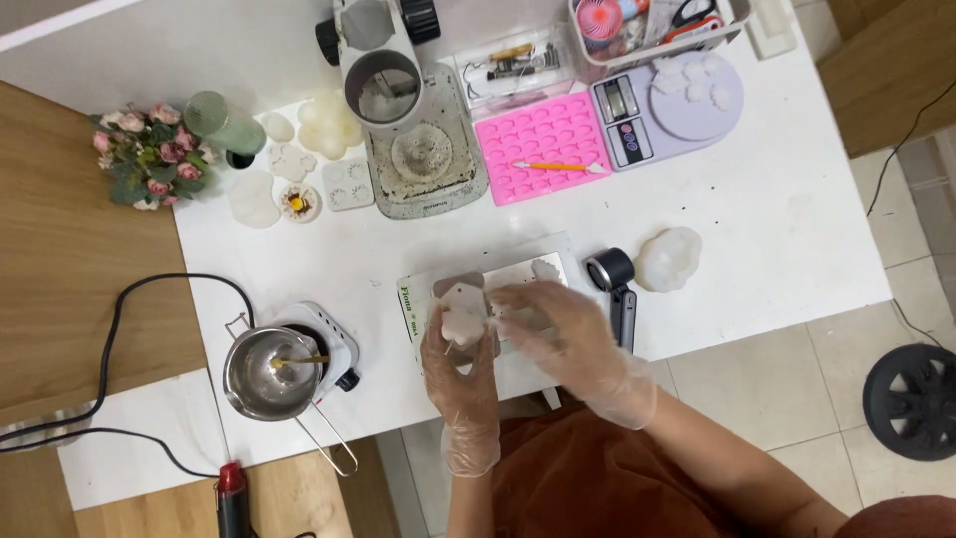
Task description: Cleaning and preparing wax candle pieces by hand and with tools on a workshop bench.
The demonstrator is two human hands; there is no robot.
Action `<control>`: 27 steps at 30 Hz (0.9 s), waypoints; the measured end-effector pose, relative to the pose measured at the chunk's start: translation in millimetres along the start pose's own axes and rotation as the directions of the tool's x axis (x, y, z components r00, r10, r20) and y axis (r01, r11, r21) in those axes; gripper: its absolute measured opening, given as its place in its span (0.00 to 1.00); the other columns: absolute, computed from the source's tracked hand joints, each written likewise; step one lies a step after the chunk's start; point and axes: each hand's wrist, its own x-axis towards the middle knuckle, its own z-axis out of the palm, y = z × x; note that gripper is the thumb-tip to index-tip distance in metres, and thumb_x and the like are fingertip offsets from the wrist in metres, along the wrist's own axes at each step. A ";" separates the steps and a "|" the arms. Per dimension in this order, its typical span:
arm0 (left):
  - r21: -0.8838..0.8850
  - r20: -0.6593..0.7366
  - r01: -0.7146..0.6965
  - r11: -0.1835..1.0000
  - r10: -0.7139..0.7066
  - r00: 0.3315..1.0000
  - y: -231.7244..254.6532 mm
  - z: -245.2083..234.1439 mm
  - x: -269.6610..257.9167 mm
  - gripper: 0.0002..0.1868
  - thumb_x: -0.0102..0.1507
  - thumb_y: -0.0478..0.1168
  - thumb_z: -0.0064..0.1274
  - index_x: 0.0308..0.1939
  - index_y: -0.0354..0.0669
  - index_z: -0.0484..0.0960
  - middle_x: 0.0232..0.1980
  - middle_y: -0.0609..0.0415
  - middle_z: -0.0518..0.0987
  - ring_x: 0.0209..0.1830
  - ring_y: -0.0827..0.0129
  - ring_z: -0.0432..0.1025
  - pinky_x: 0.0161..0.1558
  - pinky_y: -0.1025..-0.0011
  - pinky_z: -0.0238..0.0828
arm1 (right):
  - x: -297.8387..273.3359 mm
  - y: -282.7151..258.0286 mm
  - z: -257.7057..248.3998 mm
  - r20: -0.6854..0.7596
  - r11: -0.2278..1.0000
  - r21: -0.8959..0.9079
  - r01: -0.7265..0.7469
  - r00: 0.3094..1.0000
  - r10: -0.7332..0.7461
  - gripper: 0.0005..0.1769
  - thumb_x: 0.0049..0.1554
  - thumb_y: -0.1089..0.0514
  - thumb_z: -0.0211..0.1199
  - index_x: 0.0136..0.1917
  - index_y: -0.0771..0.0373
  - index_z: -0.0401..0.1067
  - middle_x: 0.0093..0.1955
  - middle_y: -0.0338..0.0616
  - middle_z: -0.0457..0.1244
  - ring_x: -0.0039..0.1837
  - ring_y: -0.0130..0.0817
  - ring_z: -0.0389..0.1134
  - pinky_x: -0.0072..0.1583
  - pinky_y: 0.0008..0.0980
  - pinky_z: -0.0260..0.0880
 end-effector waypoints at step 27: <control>-0.565 0.350 0.567 0.600 -0.448 0.823 82.7 -24.4 10.8 0.34 0.61 0.56 0.58 0.64 0.38 0.74 0.56 0.48 0.81 0.56 0.64 0.77 0.58 0.63 0.78 | -51.0 74.7 -88.8 -0.213 0.930 0.303 -0.210 0.936 0.281 0.12 0.70 0.55 0.59 0.61 0.63 0.71 0.58 0.47 0.69 0.60 0.36 0.73 0.64 0.36 0.79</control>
